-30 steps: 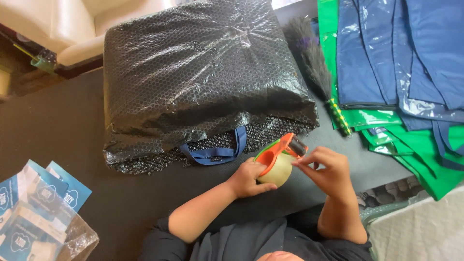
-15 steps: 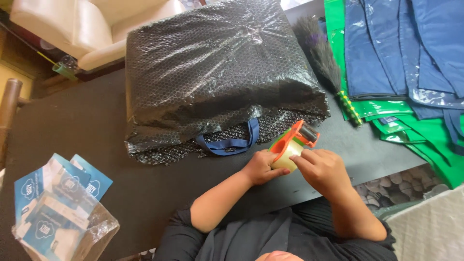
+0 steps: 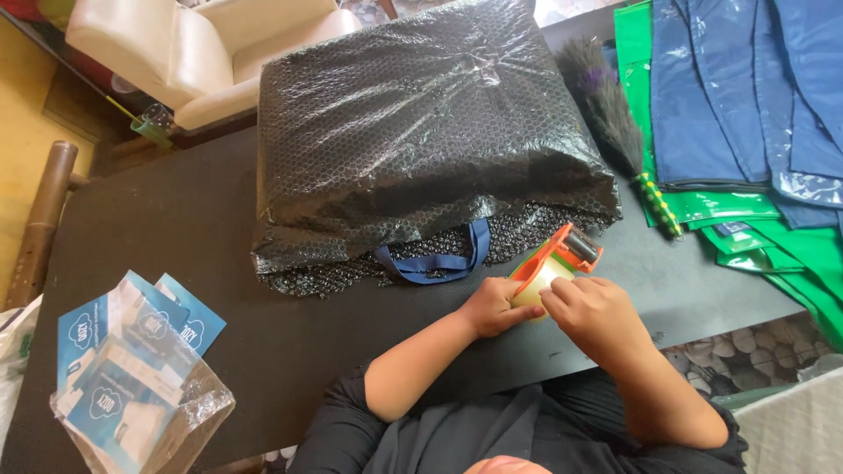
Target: Wrapping a blue bag in black bubble wrap and securing it with adhesive tape from a dispenser.
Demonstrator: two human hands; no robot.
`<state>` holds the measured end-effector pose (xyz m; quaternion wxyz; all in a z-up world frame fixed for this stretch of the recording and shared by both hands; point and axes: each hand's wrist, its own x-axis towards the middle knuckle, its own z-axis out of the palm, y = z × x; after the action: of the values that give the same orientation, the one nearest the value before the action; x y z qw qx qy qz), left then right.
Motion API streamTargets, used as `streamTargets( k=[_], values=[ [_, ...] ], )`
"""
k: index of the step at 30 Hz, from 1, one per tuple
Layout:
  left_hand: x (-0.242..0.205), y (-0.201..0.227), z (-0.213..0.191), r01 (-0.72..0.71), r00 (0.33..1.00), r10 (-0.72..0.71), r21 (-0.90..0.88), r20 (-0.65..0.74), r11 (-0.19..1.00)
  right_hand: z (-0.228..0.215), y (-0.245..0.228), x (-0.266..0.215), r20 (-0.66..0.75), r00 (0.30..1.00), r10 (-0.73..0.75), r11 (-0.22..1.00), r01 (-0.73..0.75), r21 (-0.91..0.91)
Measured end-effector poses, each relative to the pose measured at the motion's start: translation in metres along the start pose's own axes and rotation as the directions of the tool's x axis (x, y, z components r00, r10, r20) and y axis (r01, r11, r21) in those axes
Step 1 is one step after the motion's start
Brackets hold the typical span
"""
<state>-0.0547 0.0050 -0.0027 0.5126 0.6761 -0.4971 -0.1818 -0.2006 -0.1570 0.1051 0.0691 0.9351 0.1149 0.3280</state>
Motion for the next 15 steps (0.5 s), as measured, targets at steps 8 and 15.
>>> streamTargets(
  k=[8,15],
  values=[
    [0.014,0.047,-0.024,-0.037,0.994,0.035,0.017,0.100,0.999,-0.031,0.028,0.013,-0.085,0.955,0.283,0.911,-0.240,0.335],
    [0.012,0.076,-0.041,0.128,0.898,-0.172,0.135,0.405,0.983,-0.038,0.037,0.017,0.057,0.771,0.635,0.536,-0.492,0.686]
  ],
)
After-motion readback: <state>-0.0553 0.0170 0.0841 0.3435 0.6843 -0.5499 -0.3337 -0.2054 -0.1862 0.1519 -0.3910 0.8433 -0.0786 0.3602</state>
